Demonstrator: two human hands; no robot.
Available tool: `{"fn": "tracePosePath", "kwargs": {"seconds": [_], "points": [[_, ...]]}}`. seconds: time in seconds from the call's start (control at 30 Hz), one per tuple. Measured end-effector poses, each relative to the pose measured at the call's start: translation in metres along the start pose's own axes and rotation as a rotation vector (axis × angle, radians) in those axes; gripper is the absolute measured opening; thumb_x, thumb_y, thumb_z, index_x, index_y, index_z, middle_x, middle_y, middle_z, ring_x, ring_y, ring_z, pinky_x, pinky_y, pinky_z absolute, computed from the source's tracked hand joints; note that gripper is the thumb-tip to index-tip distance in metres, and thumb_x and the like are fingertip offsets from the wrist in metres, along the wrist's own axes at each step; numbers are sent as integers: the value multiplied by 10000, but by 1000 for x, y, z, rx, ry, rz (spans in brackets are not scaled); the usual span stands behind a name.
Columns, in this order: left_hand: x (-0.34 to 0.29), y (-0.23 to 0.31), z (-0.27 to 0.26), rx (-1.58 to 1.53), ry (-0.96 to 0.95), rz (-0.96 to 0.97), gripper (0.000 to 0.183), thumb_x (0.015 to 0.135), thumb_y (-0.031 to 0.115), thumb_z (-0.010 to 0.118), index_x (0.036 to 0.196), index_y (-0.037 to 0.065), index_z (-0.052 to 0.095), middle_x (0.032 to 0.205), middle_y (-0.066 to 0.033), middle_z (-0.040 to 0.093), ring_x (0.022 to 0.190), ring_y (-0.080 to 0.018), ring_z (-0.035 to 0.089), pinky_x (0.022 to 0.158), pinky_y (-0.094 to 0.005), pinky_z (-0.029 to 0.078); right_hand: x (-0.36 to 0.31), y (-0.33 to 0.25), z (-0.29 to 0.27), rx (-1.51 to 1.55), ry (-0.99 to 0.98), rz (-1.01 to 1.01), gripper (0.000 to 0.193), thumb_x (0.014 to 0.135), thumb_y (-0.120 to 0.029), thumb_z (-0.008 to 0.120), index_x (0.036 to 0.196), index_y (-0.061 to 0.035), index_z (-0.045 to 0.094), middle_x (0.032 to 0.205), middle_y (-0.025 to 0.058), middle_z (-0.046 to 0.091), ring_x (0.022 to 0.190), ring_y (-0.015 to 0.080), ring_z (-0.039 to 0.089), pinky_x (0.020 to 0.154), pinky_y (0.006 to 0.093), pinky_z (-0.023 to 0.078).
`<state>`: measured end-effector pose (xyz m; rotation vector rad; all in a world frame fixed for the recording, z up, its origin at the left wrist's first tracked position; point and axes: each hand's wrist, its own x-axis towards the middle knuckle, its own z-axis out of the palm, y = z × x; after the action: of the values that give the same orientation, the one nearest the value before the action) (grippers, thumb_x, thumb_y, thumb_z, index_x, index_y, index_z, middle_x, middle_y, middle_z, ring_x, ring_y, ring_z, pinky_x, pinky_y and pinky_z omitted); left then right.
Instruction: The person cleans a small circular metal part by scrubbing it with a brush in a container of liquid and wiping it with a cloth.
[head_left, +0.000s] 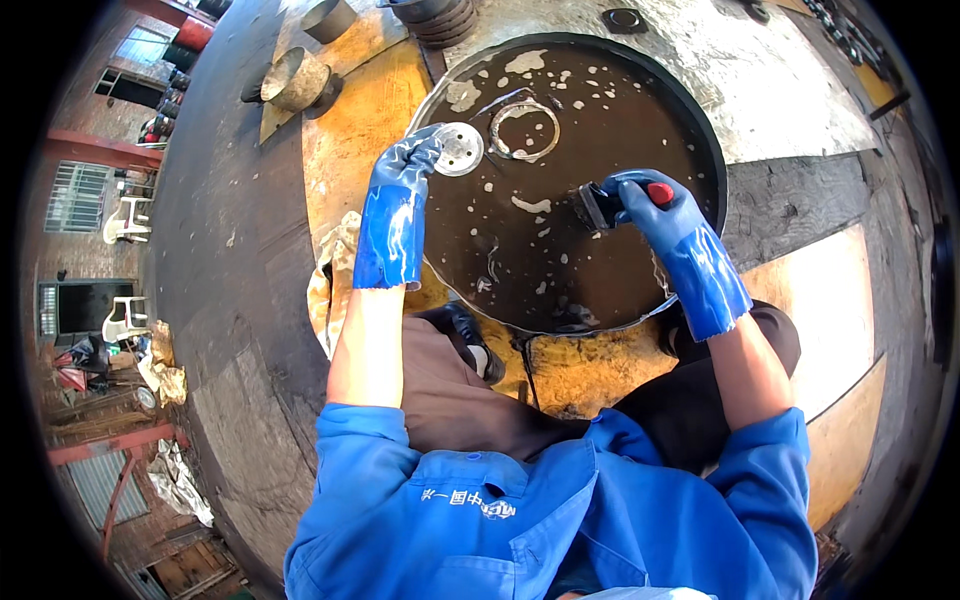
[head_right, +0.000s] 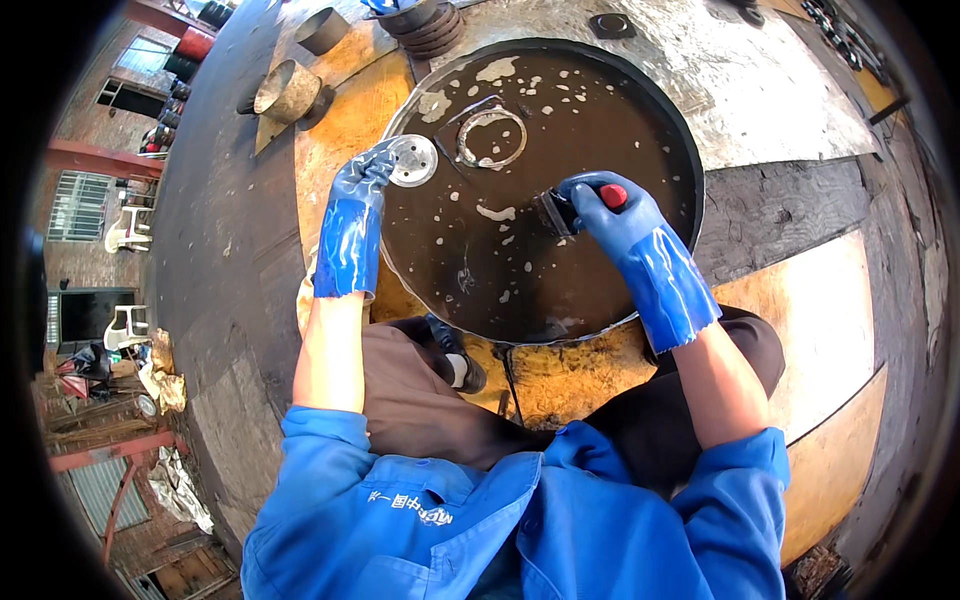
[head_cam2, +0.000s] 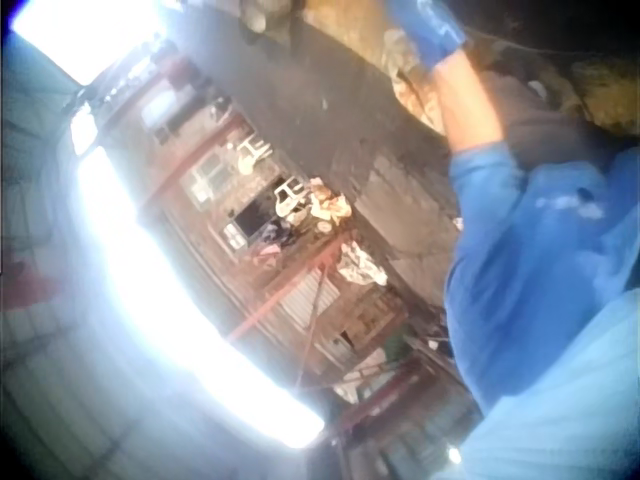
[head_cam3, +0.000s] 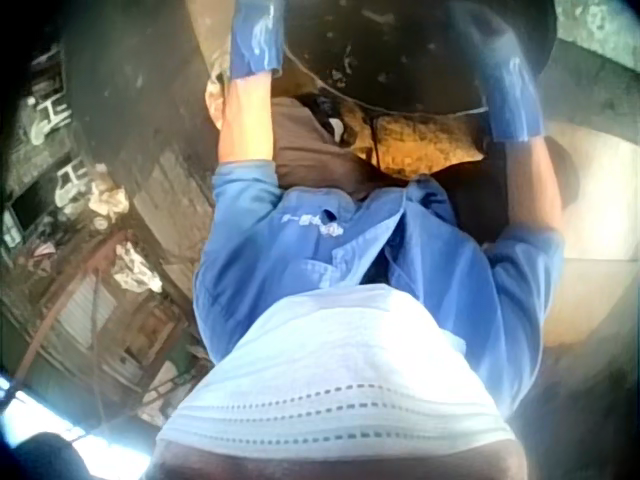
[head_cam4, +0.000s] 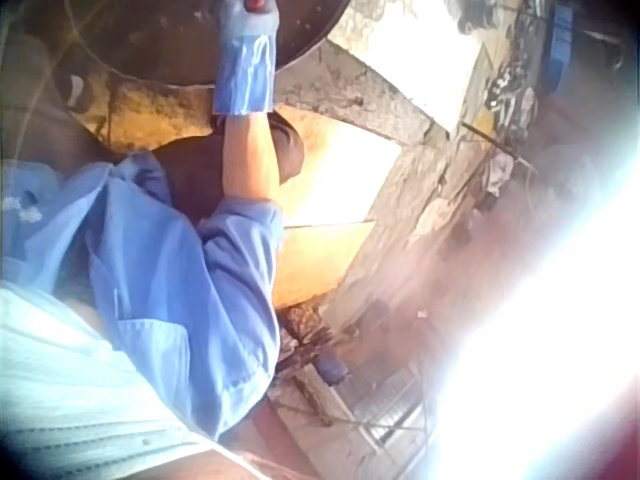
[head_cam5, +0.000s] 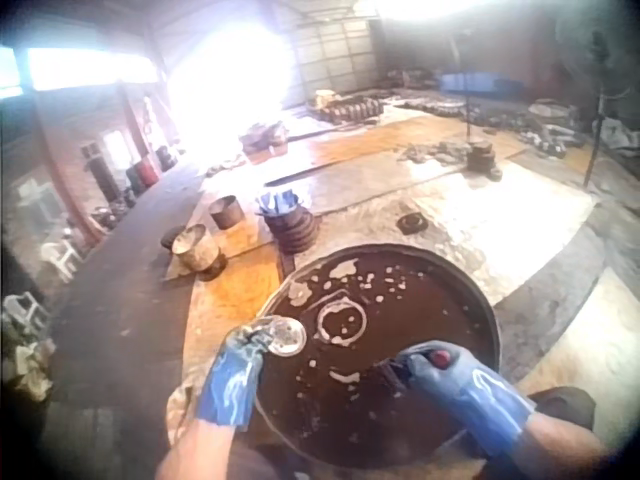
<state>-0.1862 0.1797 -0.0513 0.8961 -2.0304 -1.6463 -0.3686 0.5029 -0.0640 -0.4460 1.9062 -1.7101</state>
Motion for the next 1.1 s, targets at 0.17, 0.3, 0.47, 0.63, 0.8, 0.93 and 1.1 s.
{"fn": "tracePosePath", "kwargs": {"seconds": [0.17,0.3,0.47,0.63,0.8,0.93,1.1], "points": [[2,9,33,9,-82,24,303,1036,283,696,1162,16,766,1082,-68,772,960,-133,672,864,-292,543,-3,-5,-4,91,23,5,190,1006,-153,682,1101,-19,778,977,59,784,861,120,721,813,289,589],[3,9,59,53,-146,32,295,1036,277,701,1150,14,772,1072,-68,775,949,-128,673,854,-288,545,-7,-13,-5,207,13,-64,215,1035,-158,676,1160,-3,756,1036,78,783,916,134,731,837,301,604],[-23,43,83,73,-284,-222,266,988,264,758,1009,0,790,844,3,727,786,-82,617,781,-270,504,-12,-11,9,314,-19,-142,220,1049,-152,663,1193,-10,750,1092,81,782,969,136,727,894,311,600],[-19,15,102,200,-340,-100,329,1017,314,702,979,0,791,867,-11,742,795,-95,634,772,-280,506,-16,-6,17,32,-41,-19,241,1030,-143,628,1206,-43,760,1080,48,784,965,119,715,924,306,573],[10,-47,88,409,-422,263,226,1025,113,595,1105,-6,770,1051,-153,782,863,-229,723,821,-322,558,-7,9,25,71,105,-5,240,1020,-179,669,1204,-60,768,1063,32,784,946,107,707,887,292,570],[10,-55,94,632,-397,290,199,966,33,581,1049,25,761,1010,-222,745,938,-358,742,813,-386,598,-12,8,30,198,17,43,229,989,-201,687,1142,-63,786,1020,55,789,914,127,720,885,300,583],[27,-68,88,976,-485,543,182,970,83,584,1049,49,745,1003,-221,743,952,-360,747,832,-412,601,-7,17,32,-5,128,43,230,985,-222,682,1129,-84,797,972,55,790,874,130,726,855,299,596]]}}
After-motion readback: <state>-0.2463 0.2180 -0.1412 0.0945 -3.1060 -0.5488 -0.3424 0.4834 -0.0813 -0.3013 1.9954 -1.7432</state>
